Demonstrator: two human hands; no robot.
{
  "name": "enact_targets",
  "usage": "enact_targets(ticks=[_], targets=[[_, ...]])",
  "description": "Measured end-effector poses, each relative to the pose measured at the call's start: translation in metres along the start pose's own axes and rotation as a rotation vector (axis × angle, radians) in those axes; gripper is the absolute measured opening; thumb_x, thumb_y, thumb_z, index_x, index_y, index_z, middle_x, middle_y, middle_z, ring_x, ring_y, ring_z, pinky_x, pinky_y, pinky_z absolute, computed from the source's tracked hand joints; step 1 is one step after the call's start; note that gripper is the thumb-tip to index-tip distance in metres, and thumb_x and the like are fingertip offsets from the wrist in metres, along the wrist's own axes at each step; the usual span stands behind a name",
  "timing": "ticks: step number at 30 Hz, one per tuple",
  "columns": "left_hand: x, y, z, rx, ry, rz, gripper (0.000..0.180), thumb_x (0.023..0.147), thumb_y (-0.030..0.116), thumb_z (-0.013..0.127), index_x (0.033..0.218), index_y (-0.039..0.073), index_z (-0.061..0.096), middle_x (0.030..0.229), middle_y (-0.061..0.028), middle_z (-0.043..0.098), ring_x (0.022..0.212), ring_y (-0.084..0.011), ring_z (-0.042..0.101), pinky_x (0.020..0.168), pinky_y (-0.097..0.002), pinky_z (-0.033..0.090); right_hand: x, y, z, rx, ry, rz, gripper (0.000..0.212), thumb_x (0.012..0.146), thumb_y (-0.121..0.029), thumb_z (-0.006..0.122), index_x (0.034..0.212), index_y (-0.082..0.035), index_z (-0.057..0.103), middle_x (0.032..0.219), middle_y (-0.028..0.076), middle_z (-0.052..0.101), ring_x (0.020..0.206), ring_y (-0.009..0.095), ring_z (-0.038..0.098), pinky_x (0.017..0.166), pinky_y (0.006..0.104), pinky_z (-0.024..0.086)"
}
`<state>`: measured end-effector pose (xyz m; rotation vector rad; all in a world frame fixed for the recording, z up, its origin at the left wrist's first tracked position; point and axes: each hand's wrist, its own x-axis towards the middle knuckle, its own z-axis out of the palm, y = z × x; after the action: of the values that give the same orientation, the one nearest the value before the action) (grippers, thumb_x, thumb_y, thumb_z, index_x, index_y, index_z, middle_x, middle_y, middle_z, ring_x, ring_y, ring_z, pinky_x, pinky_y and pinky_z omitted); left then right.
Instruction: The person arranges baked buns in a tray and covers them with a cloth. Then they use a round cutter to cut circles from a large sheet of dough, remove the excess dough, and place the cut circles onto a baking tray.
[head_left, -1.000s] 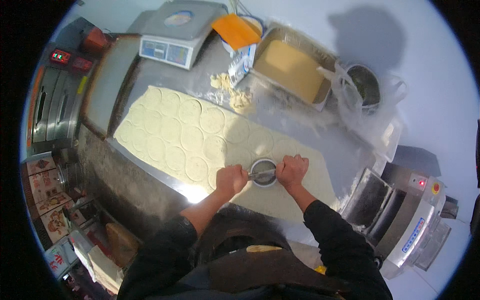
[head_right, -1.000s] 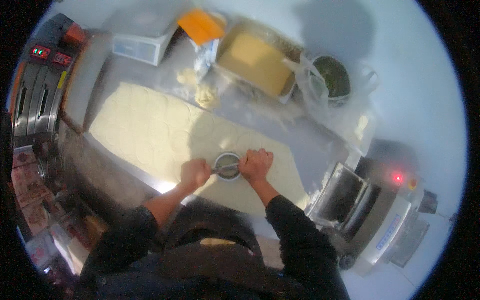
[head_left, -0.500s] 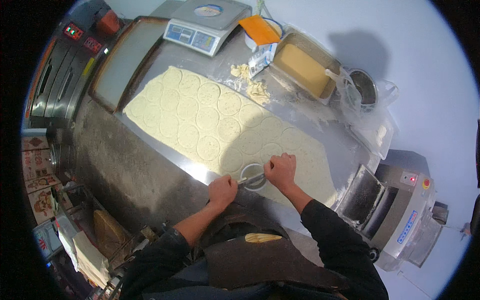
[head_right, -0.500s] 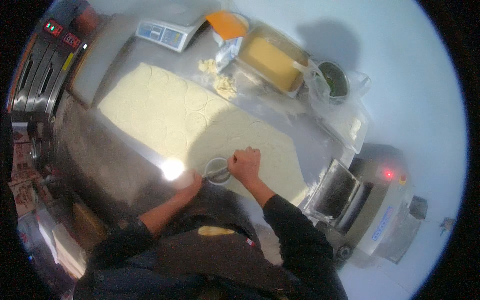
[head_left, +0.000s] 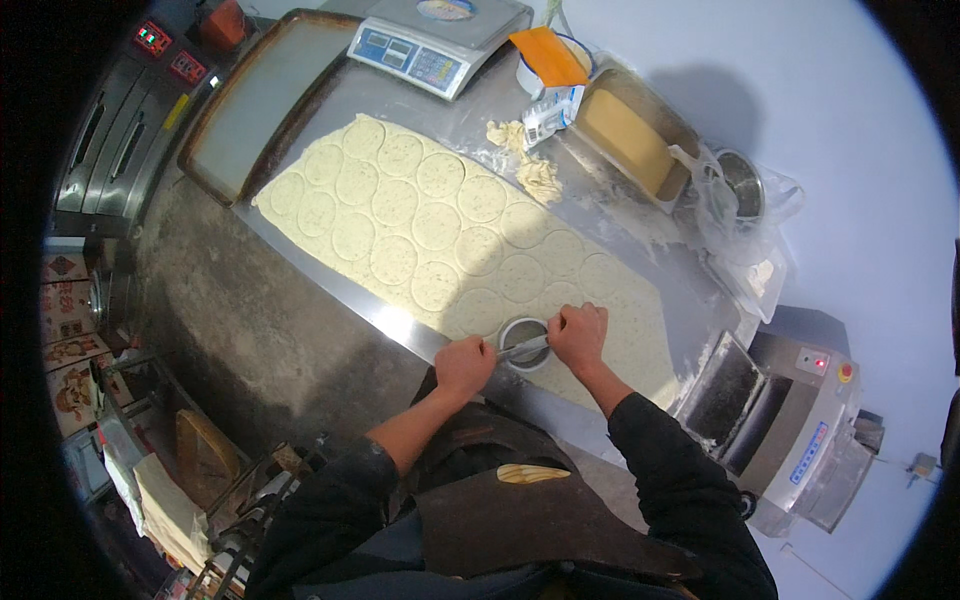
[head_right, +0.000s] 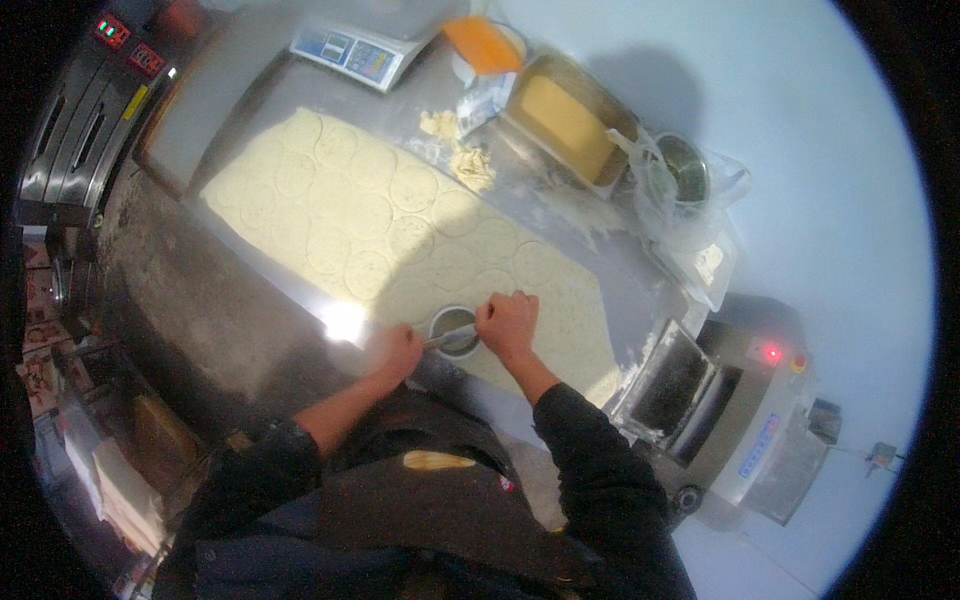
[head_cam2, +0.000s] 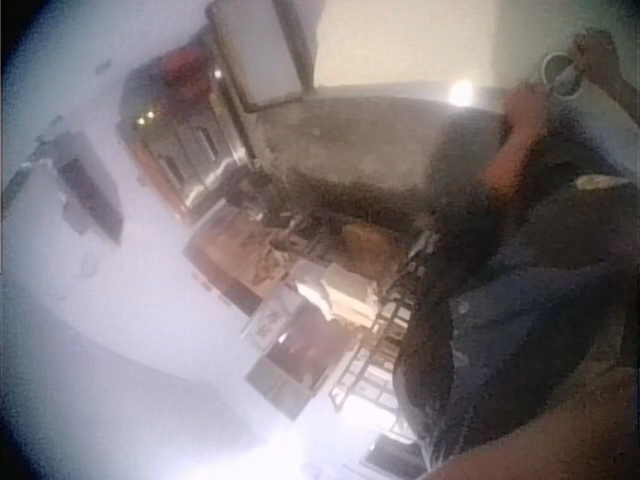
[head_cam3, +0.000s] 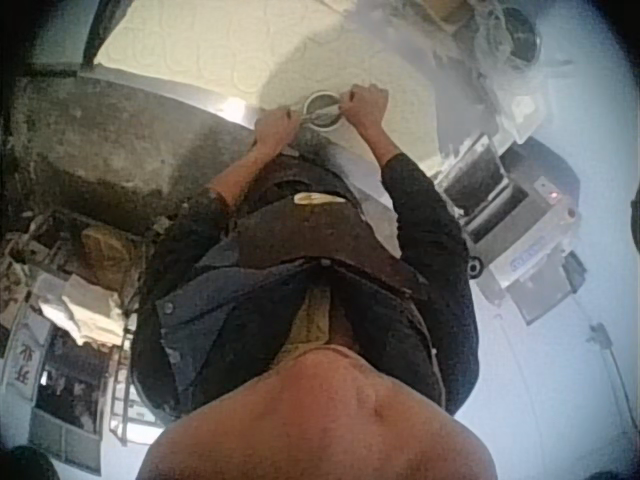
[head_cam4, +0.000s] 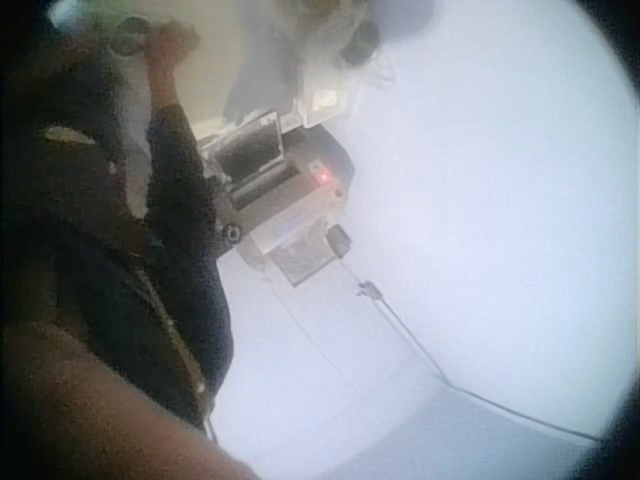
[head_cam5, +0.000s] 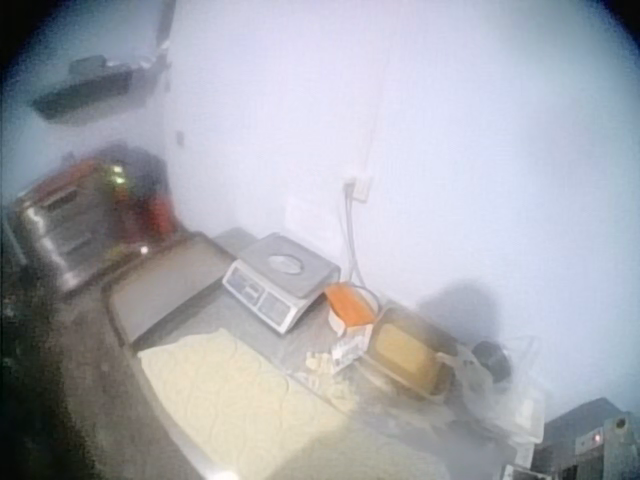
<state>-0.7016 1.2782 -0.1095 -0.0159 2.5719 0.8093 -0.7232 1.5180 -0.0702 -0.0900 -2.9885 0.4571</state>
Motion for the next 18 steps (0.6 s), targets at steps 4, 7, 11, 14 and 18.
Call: enact_targets(ticks=[4, 7, 11, 14, 18], targets=[[0.003, -0.012, 0.012, 0.057, -0.035, 0.010, 0.034, 0.096, 0.032, 0.059, 0.087, 0.004, 0.075, 0.083, -0.0216, 0.075, 0.080, -0.0447, 0.074, 0.073, -0.0584, 0.057, 0.002, 0.006, 0.007, -0.054, -0.134, -0.108, 0.027, 0.085, -0.023, 0.066, 0.064, -0.007, 0.067, 0.065, 0.016, 0.062, 0.071, 0.036, 0.060, 0.075, 0.0509, 0.042], [0.002, -0.021, 0.031, 0.070, 0.000, 0.053, 0.033, 0.096, 0.032, 0.058, 0.086, 0.004, 0.074, 0.081, -0.0215, 0.074, 0.078, -0.0443, 0.073, 0.071, -0.0582, 0.057, -0.001, 0.015, 0.016, -0.040, -0.216, -0.159, 0.028, 0.087, -0.023, 0.064, 0.065, -0.007, 0.068, 0.065, 0.016, 0.063, 0.069, 0.036, 0.060, 0.074, 0.0519, 0.042], [0.005, -0.037, 0.043, 0.233, 0.140, 0.291, 0.033, 0.095, 0.031, 0.056, 0.082, 0.005, 0.072, 0.079, -0.0210, 0.073, 0.075, -0.0445, 0.071, 0.069, -0.0589, 0.056, -0.005, 0.018, 0.026, 0.029, -0.034, -0.220, 0.030, 0.088, -0.023, 0.064, 0.063, -0.008, 0.065, 0.062, 0.016, 0.060, 0.067, 0.036, 0.059, 0.071, 0.0516, 0.041], [-0.005, -0.017, 0.029, 0.133, 0.118, 0.106, 0.032, 0.095, 0.030, 0.058, 0.080, 0.005, 0.070, 0.078, -0.0199, 0.072, 0.073, -0.0444, 0.071, 0.068, -0.0594, 0.055, 0.002, 0.020, 0.023, 0.030, -0.062, -0.205, 0.029, 0.088, -0.025, 0.064, 0.065, -0.008, 0.064, 0.065, 0.016, 0.059, 0.068, 0.037, 0.058, 0.072, 0.0523, 0.041], [-0.016, 0.008, 0.000, 0.036, 0.093, 0.079, 0.028, 0.094, 0.028, 0.060, 0.081, 0.005, 0.069, 0.078, -0.0201, 0.071, 0.073, -0.0441, 0.070, 0.067, -0.0587, 0.053, -0.007, 0.016, -0.008, 0.030, -0.127, -0.190, 0.027, 0.086, -0.023, 0.067, 0.063, -0.008, 0.063, 0.065, 0.016, 0.059, 0.068, 0.038, 0.057, 0.072, 0.0524, 0.042]])
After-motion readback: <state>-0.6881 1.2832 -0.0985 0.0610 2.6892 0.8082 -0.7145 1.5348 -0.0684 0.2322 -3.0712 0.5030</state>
